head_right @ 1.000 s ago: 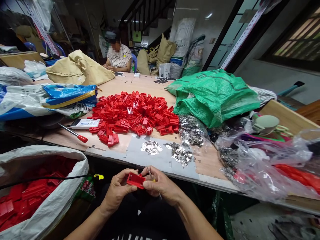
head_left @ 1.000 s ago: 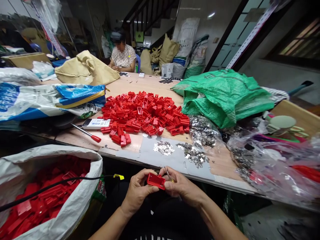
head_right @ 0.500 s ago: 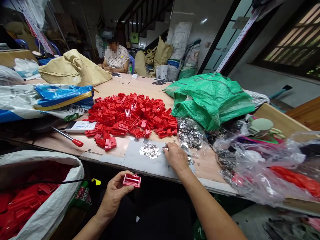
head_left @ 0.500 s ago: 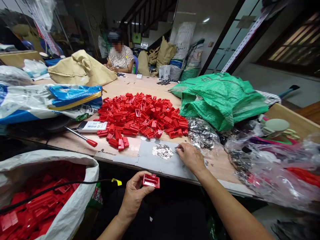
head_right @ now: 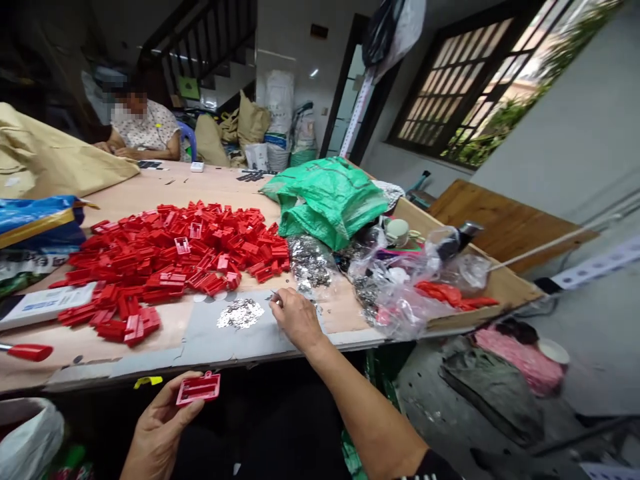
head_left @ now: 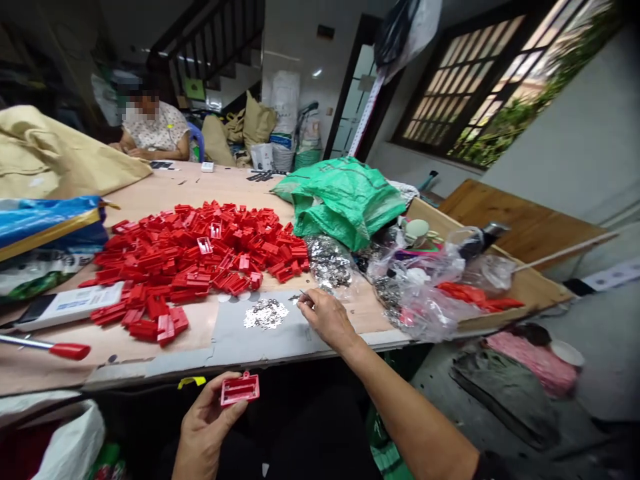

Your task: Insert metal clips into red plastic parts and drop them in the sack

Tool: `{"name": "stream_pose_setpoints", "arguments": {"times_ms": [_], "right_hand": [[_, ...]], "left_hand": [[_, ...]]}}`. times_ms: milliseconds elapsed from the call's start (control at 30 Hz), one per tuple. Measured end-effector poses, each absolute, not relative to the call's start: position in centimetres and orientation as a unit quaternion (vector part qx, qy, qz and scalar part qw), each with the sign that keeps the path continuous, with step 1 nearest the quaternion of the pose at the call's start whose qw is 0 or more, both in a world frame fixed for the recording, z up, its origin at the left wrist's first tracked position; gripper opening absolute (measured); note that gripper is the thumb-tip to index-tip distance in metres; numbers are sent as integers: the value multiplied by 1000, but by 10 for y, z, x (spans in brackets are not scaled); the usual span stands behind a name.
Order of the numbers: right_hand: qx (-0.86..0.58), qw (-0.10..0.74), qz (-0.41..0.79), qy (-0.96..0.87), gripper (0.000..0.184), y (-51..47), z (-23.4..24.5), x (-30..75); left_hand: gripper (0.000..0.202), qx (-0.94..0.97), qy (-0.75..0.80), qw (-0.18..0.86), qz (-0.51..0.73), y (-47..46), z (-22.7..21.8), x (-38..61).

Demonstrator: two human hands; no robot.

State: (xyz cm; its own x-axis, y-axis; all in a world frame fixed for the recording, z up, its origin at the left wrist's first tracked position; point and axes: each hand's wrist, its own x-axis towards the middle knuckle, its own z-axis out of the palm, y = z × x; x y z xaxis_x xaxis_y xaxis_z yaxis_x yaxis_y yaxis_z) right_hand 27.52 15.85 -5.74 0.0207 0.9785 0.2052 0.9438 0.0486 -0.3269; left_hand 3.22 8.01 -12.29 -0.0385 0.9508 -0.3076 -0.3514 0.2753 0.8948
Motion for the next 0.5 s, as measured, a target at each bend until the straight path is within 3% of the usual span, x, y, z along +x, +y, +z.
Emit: {"name": "stream_pose_setpoints", "arguments": {"times_ms": [233,367,500], "right_hand": [[-712,342,-41,-611,16,117,-19,376],[-782,308,-135,-525,20,95,-1,448],[-828,269,-155,-467,19,74,6,493]], "left_hand": [[52,285,510,636,505,80,-128,35],[54,306,505,605,535,74,-127,46],[55,324,505,596,533,68,-126,52]]}}
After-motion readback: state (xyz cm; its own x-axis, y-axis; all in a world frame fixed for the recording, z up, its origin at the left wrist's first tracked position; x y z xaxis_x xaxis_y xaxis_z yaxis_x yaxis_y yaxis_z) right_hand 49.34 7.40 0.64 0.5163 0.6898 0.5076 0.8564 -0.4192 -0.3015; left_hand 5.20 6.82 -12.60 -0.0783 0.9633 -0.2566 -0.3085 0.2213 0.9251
